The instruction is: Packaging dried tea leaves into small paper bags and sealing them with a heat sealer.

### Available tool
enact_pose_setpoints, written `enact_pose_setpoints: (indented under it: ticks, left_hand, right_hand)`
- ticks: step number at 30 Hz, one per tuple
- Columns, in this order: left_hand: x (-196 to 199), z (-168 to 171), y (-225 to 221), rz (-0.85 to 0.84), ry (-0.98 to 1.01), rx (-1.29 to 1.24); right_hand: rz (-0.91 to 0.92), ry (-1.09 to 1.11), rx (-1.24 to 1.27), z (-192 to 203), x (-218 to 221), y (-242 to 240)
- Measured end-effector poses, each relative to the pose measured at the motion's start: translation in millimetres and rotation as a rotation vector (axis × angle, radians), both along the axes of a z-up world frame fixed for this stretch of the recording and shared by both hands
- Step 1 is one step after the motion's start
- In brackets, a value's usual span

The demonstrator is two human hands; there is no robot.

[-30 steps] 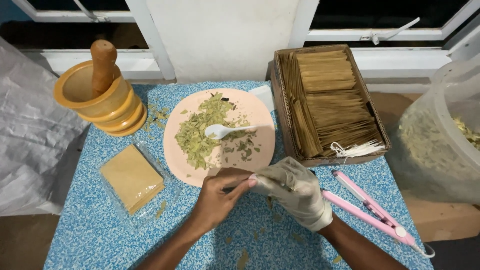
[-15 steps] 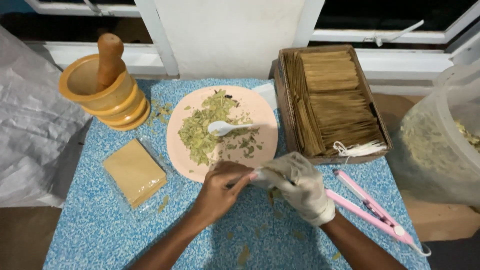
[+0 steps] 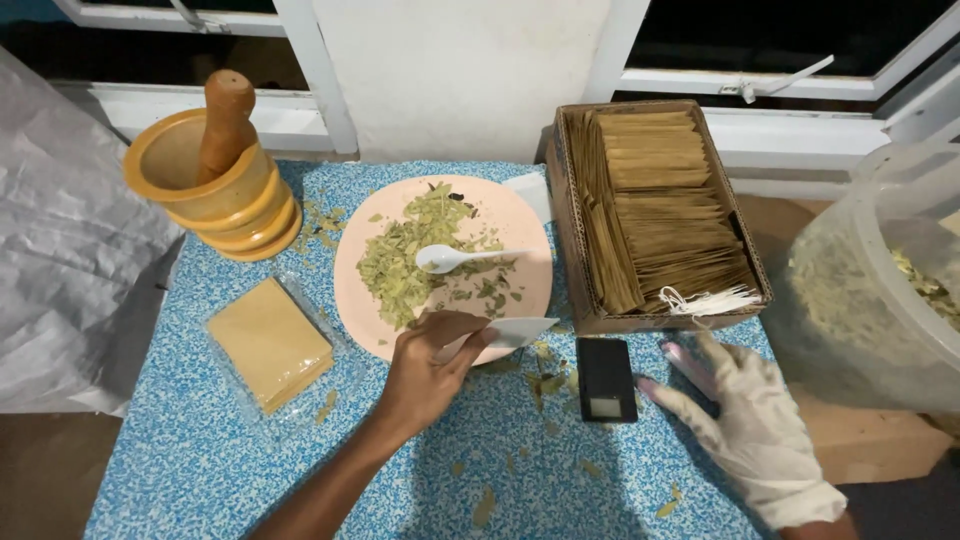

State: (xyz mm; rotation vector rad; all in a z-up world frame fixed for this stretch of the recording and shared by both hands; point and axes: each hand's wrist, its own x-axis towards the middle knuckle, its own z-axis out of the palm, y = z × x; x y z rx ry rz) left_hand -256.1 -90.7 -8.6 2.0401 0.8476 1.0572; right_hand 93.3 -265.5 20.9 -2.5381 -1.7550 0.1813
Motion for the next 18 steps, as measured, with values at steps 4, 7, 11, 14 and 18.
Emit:
enact_pose_setpoints:
  ticks: [4,7,11,14,18]
  left_hand:
    - [0,3,0,-0.019,-0.045,0.012]
    - [0,5,-1,-0.013,-0.070,-0.045]
    - [-1,7,1,-0.013,-0.076,-0.055]
    - [0,6,0,-0.043,-0.050,-0.121]
    - [0,-1,2,-0.082,-0.033,-0.076]
  right_hand:
    - [-0.041,-0.030,-0.024,-34,22,-26]
    - [-0.008,0.098,0.028,-24,17,-24]
    - [-0.285,2.103,0.472,-36,15,-28]
    - [0.195,0.608,0.270,10,-15,-11]
    - [0.187,2.225,0.189,-7,-25,0]
